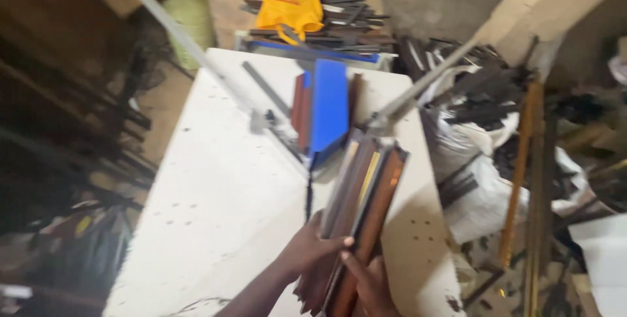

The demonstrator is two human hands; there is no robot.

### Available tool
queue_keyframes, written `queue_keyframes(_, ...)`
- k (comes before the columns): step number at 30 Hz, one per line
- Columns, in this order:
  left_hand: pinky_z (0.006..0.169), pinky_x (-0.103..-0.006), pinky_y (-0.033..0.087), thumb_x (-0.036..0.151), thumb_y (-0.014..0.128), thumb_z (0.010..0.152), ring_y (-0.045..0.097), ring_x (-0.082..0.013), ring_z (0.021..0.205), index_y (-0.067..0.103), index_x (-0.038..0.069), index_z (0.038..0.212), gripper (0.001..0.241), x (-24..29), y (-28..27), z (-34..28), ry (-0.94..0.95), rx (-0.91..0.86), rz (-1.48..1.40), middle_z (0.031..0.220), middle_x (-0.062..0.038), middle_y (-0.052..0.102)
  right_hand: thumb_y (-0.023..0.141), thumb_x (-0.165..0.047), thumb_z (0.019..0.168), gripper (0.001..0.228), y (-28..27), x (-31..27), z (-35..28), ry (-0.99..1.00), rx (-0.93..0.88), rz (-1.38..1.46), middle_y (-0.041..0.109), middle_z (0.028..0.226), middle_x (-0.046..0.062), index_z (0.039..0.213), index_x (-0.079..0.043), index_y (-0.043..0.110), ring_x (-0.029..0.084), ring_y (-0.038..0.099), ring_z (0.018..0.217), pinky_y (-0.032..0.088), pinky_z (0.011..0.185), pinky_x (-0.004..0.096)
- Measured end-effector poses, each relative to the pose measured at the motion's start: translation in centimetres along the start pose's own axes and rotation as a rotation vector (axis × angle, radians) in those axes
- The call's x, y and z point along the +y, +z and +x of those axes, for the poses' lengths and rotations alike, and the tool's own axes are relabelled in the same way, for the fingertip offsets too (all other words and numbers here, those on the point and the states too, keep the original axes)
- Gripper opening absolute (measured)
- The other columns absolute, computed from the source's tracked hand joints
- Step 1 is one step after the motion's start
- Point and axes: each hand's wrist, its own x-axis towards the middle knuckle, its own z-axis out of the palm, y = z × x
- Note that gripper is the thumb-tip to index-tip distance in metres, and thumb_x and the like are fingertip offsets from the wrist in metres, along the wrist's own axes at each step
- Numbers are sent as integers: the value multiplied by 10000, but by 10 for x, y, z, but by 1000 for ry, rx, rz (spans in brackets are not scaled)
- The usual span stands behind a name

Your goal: Cutting several frame moldings into mitered segments using a manual miter cutter.

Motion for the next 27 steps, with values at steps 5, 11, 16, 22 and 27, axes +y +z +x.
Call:
queue_keyframes(5,1043,-396,513,699,755,682,662,-354,1241,398,-67,1488,1168,2,89,61,-61,-303,285,1333,-288,639,723,-183,858,600,-92,14,-1,-19,295,21,650,1240,126,1406,-7,551,217,633,1106,505,913,384)
queue_keyframes(11,985,-492,522,779,564,831,671,-447,1148,546,-38,1349,967,-14,139,94,14,-411,643,1210,-334,683,633,-655,974,866,-183,5,22,698,71,-556,587,884,213,1271,157,688,271,679,619,548,503,381)
queue_keyframes(16,915,-549,531,632,556,941,622,-473,1121,511,32,1352,729,-2,134,77,218,-176,856,1184,-312,639,651,-617,882,883,-161,-38,8,785,49,-288,750,869,163,1490,-50,354,283,683,572,477,483,399)
queue_keyframes(22,917,-517,543,473,580,966,651,-440,1103,417,84,1493,676,8,112,64,188,-107,812,1235,-242,642,602,-634,944,892,-200,-14,3,979,86,-419,726,816,208,1573,-58,338,265,724,623,603,546,410)
queue_keyframes(27,879,-507,563,361,587,954,690,-410,1031,452,102,1482,604,-1,107,75,228,-78,907,1173,-212,681,565,-620,962,823,-220,14,3,954,74,-308,712,774,210,1555,-75,398,284,710,595,560,512,403)
